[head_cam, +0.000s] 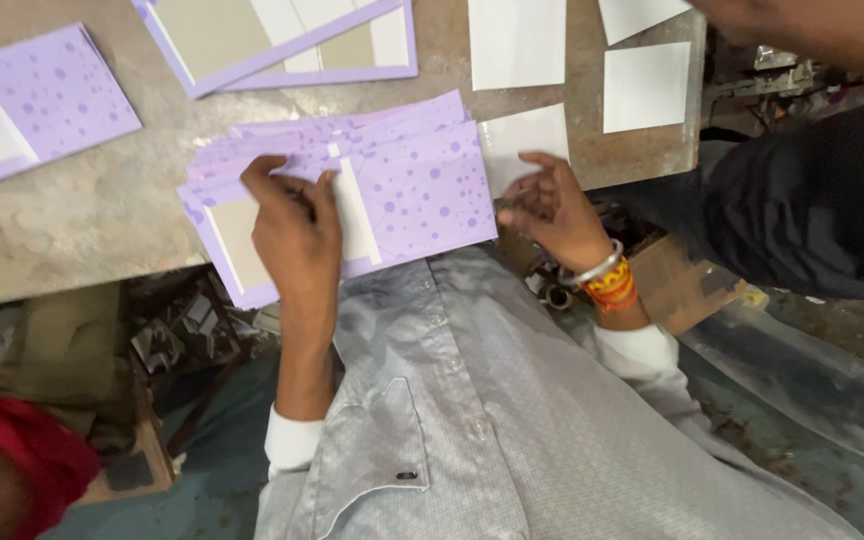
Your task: The person inserts small white paper pieces into purple patterned folded paper covers and stacks them. The person repeatedly picks a white insert, places it into a purple cover, and adds the completed unit to a growing stack on the table.
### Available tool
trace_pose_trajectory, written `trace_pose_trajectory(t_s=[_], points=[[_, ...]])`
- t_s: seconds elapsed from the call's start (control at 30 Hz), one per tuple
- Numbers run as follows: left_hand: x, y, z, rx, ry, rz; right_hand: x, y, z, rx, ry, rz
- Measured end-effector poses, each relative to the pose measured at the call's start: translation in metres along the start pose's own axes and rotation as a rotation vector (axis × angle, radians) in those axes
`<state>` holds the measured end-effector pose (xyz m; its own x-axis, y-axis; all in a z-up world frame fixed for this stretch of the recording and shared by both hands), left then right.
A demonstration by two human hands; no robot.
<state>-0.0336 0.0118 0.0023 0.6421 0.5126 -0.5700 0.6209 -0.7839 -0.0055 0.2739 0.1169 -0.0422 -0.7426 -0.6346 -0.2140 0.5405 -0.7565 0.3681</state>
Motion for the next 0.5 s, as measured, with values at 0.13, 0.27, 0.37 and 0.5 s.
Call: trace_pose_trajectory(t_s=[0.13,0.27,0.37,0.5], points=[[-0.024,0.004,0.008,-0.024,0.079,-0.025,-0.009,-0.068,-0.007,-0.116,-0.11,-0.182],[-0.047,0.005,0.02,-0.019,0.051,-0.119,-0.01,-0.176,-0.021,-0.251,0.005,-0.174],[-0.058,0.006,0.026,-0.032,0.05,-0.149,0.003,-0.256,-0.017,-0.528,0.298,-0.144],[-0.068,0.019,0.027,-0.063,0.081,-0.189,0.032,-0.341,-0.018,-0.321,0.57,-0.135]])
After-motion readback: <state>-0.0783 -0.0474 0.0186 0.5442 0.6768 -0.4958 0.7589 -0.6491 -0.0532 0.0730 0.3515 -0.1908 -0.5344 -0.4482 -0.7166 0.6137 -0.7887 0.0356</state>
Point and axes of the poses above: each hand's wrist, its own y-axis away from the middle knuckle, its own x-axis out of the palm, z = x × y, the point moved 3 cm from there along -y, towards the middle knuckle, and after that the axes turned 3 degrees about y, right-handed, at the moved point
